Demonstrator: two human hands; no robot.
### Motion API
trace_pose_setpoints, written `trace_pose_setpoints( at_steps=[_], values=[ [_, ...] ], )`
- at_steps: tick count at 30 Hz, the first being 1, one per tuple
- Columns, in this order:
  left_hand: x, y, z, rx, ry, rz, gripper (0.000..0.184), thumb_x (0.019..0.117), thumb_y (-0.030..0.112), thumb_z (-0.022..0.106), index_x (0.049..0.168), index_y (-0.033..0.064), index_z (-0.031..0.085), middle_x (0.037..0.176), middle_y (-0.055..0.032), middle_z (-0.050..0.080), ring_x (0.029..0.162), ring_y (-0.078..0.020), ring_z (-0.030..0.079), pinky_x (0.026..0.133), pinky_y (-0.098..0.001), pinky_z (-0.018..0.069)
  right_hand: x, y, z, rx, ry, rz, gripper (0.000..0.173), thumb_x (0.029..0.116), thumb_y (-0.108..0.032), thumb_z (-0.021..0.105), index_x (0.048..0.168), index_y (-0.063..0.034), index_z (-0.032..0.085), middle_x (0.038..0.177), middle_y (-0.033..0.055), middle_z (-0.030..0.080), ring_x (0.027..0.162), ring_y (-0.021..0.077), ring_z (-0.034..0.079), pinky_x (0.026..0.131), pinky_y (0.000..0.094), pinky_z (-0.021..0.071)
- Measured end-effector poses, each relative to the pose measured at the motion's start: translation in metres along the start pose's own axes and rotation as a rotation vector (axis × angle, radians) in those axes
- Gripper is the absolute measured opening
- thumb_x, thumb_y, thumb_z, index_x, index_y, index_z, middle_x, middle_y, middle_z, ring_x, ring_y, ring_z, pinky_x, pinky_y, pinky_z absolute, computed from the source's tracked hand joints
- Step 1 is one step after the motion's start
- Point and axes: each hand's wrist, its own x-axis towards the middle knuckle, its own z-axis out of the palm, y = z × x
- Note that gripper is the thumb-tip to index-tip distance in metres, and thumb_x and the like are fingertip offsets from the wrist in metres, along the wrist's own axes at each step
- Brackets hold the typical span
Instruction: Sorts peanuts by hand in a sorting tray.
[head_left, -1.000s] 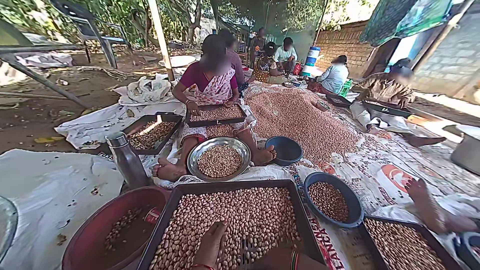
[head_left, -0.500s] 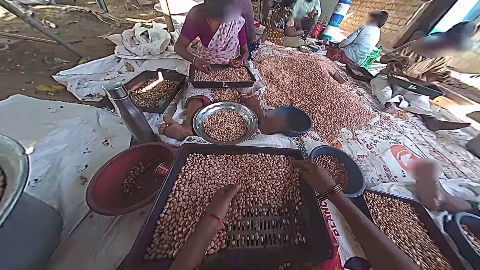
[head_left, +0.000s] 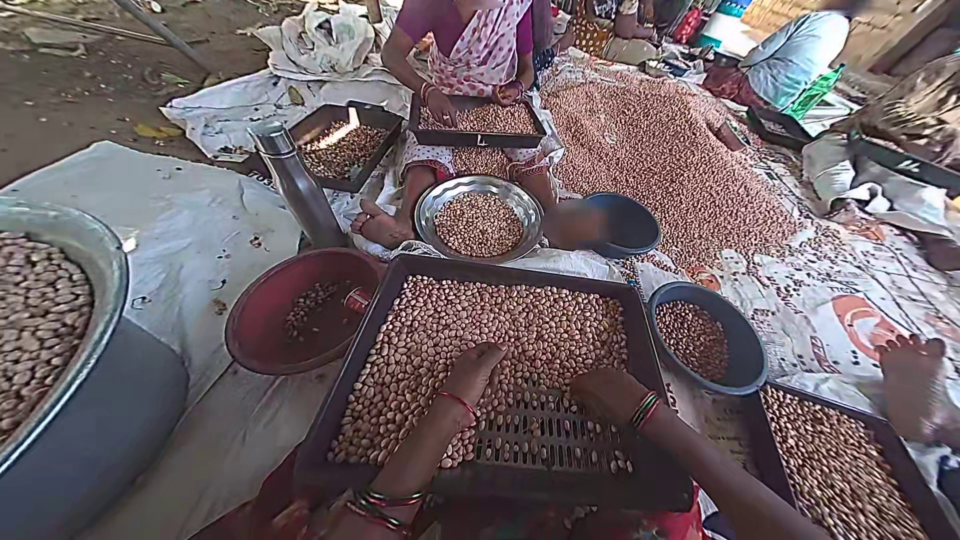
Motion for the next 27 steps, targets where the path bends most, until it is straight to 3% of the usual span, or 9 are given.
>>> trace_pose_setpoints(
  at_steps=[2,6,12,16,20,24,27],
  values=[
    [0.000,0.001,-0.001,-0.008,0.001,-0.002,0.024,0.1108,0.020,0.045,0.097,0.0049,0.057,0.055,0.0054,0.039,0.039,-0.0021,0.033,0.037,-0.0154,0.0274,-0.002,-0.009,0.000,-0.023,-0.048,-0.030,0.036,0.1113,-0.016,0.041,0.138,0.0013,0.059,0.132,0.0295,0.063,0.124,0.0485,0.060,0.100,0.0658,0.0450],
    [-0.001,0.001,0.001,-0.024,0.001,-0.019,0.024,0.1114,0.020,0.043,0.100,0.0043,0.057,0.058,0.0042,0.045,0.040,-0.0016,0.033,0.038,-0.0152,0.0269,0.007,-0.009,-0.003,0.062,0.096,0.061,0.036,0.1105,-0.016,0.042,0.138,-0.0018,0.060,0.133,0.0264,0.064,0.124,0.0455,0.061,0.101,0.0639,0.0454],
    [-0.001,0.000,-0.001,-0.014,-0.030,-0.031,0.029,0.1118,0.023,0.042,0.097,0.0052,0.059,0.055,0.0050,0.042,0.038,-0.0019,0.033,0.037,-0.0155,0.0271,0.024,-0.019,0.008,-0.021,0.126,0.113,0.039,0.1128,-0.022,0.036,0.141,-0.0024,0.055,0.132,0.0273,0.063,0.120,0.0464,0.063,0.097,0.0622,0.0475],
    [-0.001,0.000,-0.001,0.037,-0.099,-0.090,0.030,0.1123,0.025,0.040,0.098,0.0065,0.059,0.057,0.0047,0.044,0.039,-0.0018,0.032,0.037,-0.0155,0.0273,0.025,-0.029,0.008,-0.007,0.096,0.178,0.035,0.1113,-0.015,0.036,0.137,0.0015,0.054,0.129,0.0279,0.064,0.120,0.0463,0.063,0.096,0.0615,0.0481],
    [-0.002,0.000,-0.001,0.126,-0.199,-0.171,0.029,0.1128,0.027,0.038,0.102,0.0081,0.058,0.060,0.0045,0.047,0.040,-0.0012,0.033,0.038,-0.0152,0.0264,0.025,-0.032,0.007,-0.028,0.082,0.193,0.036,0.1099,-0.011,0.039,0.141,0.0009,0.052,0.139,0.0266,0.058,0.125,0.0450,0.060,0.099,0.0599,0.0482],
    [-0.001,-0.001,-0.002,0.185,-0.252,-0.186,0.031,0.1130,0.029,0.037,0.100,0.0096,0.057,0.059,0.0054,0.045,0.040,-0.0012,0.033,0.038,-0.0154,0.0271,0.026,-0.033,0.009,-0.008,0.125,0.206,0.034,0.1093,-0.010,0.038,0.137,0.0027,0.055,0.137,0.0263,0.060,0.125,0.0436,0.060,0.100,0.0588,0.0481],
    [0.002,-0.004,-0.003,0.217,-0.267,-0.198,0.032,0.1129,0.032,0.037,0.100,0.0108,0.058,0.060,0.0056,0.045,0.041,-0.0019,0.032,0.039,-0.0161,0.0263,0.026,-0.038,0.007,-0.035,0.082,0.211,0.037,0.1070,-0.005,0.043,0.142,0.0032,0.052,0.142,0.0274,0.055,0.128,0.0456,0.057,0.101,0.0594,0.0480]
  ],
)
